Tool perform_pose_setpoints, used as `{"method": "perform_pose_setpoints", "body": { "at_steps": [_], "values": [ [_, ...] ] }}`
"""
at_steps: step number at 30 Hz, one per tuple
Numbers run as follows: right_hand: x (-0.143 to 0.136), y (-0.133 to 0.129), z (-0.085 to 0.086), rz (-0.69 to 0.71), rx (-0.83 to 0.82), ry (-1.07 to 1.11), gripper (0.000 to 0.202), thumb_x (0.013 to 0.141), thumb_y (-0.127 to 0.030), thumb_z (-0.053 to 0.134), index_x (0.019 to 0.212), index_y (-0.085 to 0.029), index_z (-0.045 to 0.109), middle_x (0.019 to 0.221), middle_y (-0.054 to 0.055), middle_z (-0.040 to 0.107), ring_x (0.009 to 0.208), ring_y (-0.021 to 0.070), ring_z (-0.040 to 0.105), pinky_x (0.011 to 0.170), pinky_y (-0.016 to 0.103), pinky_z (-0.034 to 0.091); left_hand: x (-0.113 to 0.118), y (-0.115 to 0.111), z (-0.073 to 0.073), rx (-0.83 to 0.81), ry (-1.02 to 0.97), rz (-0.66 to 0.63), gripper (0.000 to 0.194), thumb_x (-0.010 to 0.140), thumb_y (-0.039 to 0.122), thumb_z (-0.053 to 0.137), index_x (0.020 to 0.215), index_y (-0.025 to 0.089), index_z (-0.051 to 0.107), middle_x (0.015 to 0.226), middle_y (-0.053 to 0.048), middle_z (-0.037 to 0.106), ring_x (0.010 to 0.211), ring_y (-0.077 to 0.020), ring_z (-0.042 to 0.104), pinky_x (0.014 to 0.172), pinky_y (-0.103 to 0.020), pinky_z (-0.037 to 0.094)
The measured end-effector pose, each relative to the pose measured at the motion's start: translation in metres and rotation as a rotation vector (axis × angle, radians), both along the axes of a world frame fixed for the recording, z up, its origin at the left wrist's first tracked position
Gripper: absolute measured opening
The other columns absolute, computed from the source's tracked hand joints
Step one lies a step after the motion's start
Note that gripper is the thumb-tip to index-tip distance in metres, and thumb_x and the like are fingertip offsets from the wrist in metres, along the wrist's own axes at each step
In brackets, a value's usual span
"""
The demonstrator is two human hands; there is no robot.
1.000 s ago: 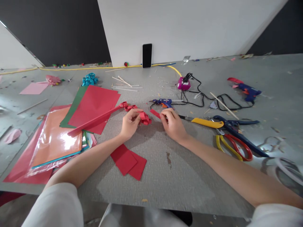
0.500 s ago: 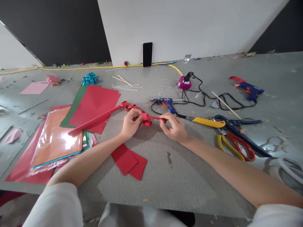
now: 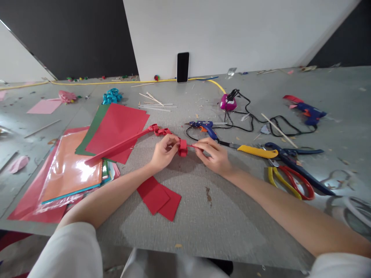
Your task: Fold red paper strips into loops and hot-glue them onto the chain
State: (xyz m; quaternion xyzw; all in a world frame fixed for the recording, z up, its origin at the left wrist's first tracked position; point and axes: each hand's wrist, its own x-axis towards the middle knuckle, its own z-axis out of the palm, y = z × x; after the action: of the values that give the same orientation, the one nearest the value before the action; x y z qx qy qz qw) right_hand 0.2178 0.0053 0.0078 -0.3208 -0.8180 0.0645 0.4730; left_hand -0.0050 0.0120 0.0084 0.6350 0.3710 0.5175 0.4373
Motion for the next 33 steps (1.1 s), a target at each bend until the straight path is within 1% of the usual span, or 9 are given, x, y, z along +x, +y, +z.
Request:
{"method": "perform_pose_setpoints", "body": {
  "at_steps": [6, 13, 17, 20, 23, 26, 28, 31, 33],
  "values": [
    [0.002, 0.001, -0.004, -0.006, -0.043, -0.018, 0.018, 0.101, -0.023, 0.056, 0.113, -0.027, 0.069, 0.101, 0.008, 0.074, 0.091, 0.0203, 0.072, 0.083, 0.037, 0.061, -0.001, -0.001, 0.002, 0.081, 0.207, -0.041, 0.016, 0.091, 0.026, 0.065, 0.103, 0.016, 0.071, 0.093, -0.008, 0.074, 0.079, -0.0134, 0.069, 0.062, -0.018, 0.05],
    [0.002, 0.004, -0.007, 0.088, -0.029, -0.026, 0.014, 0.1, -0.022, 0.058, 0.113, -0.024, 0.063, 0.098, 0.008, 0.073, 0.094, 0.02, 0.071, 0.084, 0.037, 0.061, -0.001, 0.0, -0.002, 0.162, 0.273, -0.047, 0.018, 0.093, 0.032, 0.069, 0.1, 0.017, 0.076, 0.096, -0.01, 0.078, 0.073, -0.0134, 0.068, 0.064, -0.022, 0.051],
    [0.0, 0.001, -0.005, 0.084, -0.038, 0.041, 0.01, 0.098, -0.023, 0.061, 0.106, -0.024, 0.066, 0.093, 0.007, 0.074, 0.086, 0.0194, 0.072, 0.078, 0.036, 0.061, -0.002, 0.001, -0.002, 0.165, 0.279, -0.028, 0.019, 0.094, 0.034, 0.068, 0.098, 0.017, 0.076, 0.094, -0.01, 0.079, 0.075, -0.0147, 0.069, 0.065, -0.023, 0.05],
    [-0.001, -0.004, 0.001, 0.114, -0.054, 0.162, 0.004, 0.094, -0.023, 0.067, 0.097, -0.024, 0.07, 0.085, 0.005, 0.075, 0.077, 0.019, 0.071, 0.069, 0.034, 0.06, -0.003, 0.003, -0.002, 0.184, 0.278, -0.058, 0.022, 0.096, 0.037, 0.067, 0.095, 0.018, 0.077, 0.093, -0.011, 0.079, 0.08, -0.017, 0.071, 0.067, -0.025, 0.051],
    [-0.004, -0.007, 0.008, 0.134, -0.199, 0.298, 0.005, 0.094, -0.025, 0.069, 0.093, -0.024, 0.074, 0.079, 0.003, 0.073, 0.067, 0.0162, 0.067, 0.062, 0.032, 0.056, -0.003, 0.003, -0.003, 0.202, 0.26, -0.081, 0.021, 0.096, 0.036, 0.067, 0.094, 0.018, 0.077, 0.093, -0.01, 0.079, 0.083, -0.0179, 0.071, 0.071, -0.026, 0.051],
    [-0.005, -0.006, 0.013, 0.151, -0.447, 0.405, 0.014, 0.096, -0.032, 0.068, 0.095, -0.023, 0.078, 0.072, 0.001, 0.068, 0.055, 0.0121, 0.058, 0.052, 0.028, 0.049, -0.003, 0.003, -0.004, 0.207, 0.255, -0.026, 0.019, 0.097, 0.035, 0.066, 0.095, 0.019, 0.077, 0.093, -0.009, 0.078, 0.079, -0.0165, 0.069, 0.068, -0.025, 0.049],
    [-0.006, -0.005, 0.015, 0.186, -0.548, 0.454, 0.016, 0.096, -0.035, 0.068, 0.097, -0.024, 0.08, 0.07, 0.0, 0.065, 0.053, 0.0111, 0.055, 0.049, 0.027, 0.046, -0.003, 0.003, -0.004, 0.226, 0.257, -0.012, 0.019, 0.097, 0.035, 0.065, 0.097, 0.02, 0.076, 0.098, -0.01, 0.077, 0.084, -0.017, 0.069, 0.067, -0.025, 0.049],
    [-0.007, -0.003, 0.015, 0.241, -0.571, 0.467, 0.015, 0.094, -0.035, 0.072, 0.098, -0.024, 0.081, 0.073, 0.0, 0.065, 0.056, 0.0108, 0.056, 0.05, 0.026, 0.048, -0.003, 0.004, -0.002, 0.27, 0.239, -0.021, 0.017, 0.097, 0.031, 0.064, 0.096, 0.019, 0.075, 0.103, -0.012, 0.073, 0.092, -0.0179, 0.068, 0.067, -0.024, 0.05],
    [-0.007, -0.004, 0.015, 0.246, -0.525, 0.427, 0.014, 0.094, -0.032, 0.072, 0.101, -0.026, 0.081, 0.08, 0.002, 0.068, 0.058, 0.0105, 0.059, 0.052, 0.026, 0.05, -0.002, 0.004, 0.0, 0.278, 0.227, -0.005, 0.014, 0.097, 0.028, 0.064, 0.096, 0.018, 0.074, 0.101, -0.011, 0.07, 0.09, -0.0166, 0.065, 0.067, -0.023, 0.051]
  ]
}}
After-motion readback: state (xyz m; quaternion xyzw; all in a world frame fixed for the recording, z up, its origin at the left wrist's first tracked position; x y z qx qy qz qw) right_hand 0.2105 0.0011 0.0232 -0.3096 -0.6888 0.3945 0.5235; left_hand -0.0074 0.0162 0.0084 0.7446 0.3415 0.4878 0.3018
